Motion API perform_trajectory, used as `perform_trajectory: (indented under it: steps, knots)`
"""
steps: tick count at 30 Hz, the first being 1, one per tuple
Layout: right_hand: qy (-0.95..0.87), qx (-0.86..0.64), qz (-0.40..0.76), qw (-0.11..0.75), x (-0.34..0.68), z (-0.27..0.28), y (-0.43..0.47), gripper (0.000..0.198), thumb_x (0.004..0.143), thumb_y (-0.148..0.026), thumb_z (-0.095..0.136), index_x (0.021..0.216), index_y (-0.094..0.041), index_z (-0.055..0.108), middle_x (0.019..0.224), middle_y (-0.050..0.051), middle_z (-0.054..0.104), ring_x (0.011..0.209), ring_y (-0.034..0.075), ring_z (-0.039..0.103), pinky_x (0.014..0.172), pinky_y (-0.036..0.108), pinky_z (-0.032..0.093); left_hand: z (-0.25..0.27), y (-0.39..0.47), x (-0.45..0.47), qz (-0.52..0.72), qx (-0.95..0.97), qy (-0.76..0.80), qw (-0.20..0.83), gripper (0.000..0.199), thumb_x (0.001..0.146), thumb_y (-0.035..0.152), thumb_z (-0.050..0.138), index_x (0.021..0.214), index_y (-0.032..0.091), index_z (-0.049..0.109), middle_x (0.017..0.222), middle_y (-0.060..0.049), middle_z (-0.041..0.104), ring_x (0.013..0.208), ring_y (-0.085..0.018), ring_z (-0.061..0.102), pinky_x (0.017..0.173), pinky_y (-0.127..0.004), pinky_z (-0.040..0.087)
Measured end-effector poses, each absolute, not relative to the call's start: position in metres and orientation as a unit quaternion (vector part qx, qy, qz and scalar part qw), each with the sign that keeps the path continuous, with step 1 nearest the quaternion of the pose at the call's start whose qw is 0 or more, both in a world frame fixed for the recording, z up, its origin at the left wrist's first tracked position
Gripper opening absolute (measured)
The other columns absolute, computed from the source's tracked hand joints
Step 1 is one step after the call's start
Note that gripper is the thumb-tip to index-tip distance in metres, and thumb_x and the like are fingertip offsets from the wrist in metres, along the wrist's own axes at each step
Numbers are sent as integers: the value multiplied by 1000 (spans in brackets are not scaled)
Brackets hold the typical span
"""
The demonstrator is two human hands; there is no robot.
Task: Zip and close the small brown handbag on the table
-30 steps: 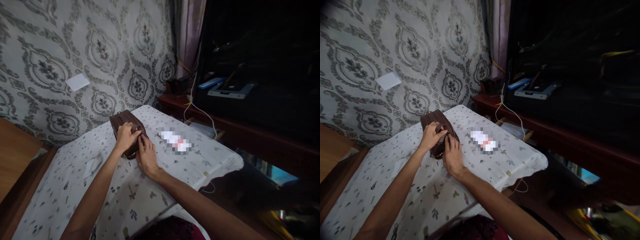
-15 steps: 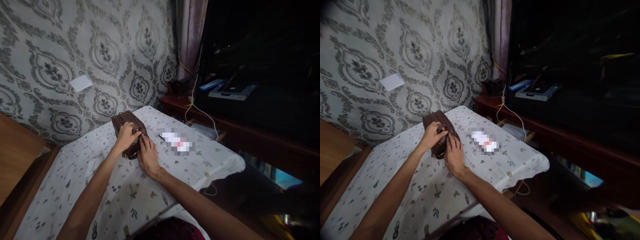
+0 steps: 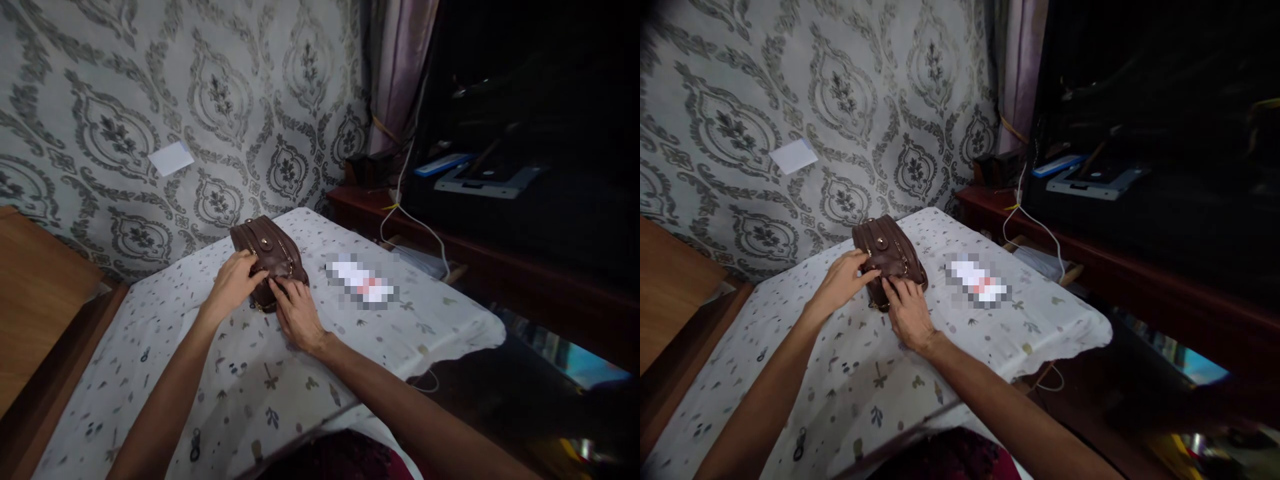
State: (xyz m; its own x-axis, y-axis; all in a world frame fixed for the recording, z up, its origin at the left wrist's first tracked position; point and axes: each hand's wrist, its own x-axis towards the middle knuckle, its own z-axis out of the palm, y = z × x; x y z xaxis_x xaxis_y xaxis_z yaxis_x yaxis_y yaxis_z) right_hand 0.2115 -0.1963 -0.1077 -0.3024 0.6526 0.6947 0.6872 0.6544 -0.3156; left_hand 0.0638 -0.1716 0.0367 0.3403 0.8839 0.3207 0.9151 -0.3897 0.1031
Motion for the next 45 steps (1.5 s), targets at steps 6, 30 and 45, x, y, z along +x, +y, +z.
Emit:
perform_trajectory:
  steps: [6, 30, 45]
  knots:
    - [-815, -428, -29, 390, 212, -105, -198, 63, 90, -11, 48, 153, -11, 45, 140, 18, 54, 121, 30, 43, 101, 47, 41, 32, -175, 64, -198, -811, -551, 11, 7, 85, 17, 62, 78, 18, 64, 88, -6, 64, 86, -20, 59, 81, -34, 46]
    - [-798, -404, -4, 447, 212, -105, -197, 52, 93, -9, 44, 145, -8, 52, 136, 17, 57, 119, 28, 48, 104, 45, 45, 22, -182, 66, -185, -821, -540, 6, 10, 88, 18, 64, 78, 17, 66, 87, -6, 65, 94, -23, 55, 83, -34, 43]
    - [-753, -352, 34, 555, 209, -115, -192, 43, 87, -6, 46, 123, -16, 67, 121, 15, 61, 107, 28, 54, 94, 48, 53, 16, -190, 67, -149, -838, -519, 78, 17, 94, 24, 57, 83, 17, 69, 92, -8, 67, 94, -25, 57, 83, -36, 43]
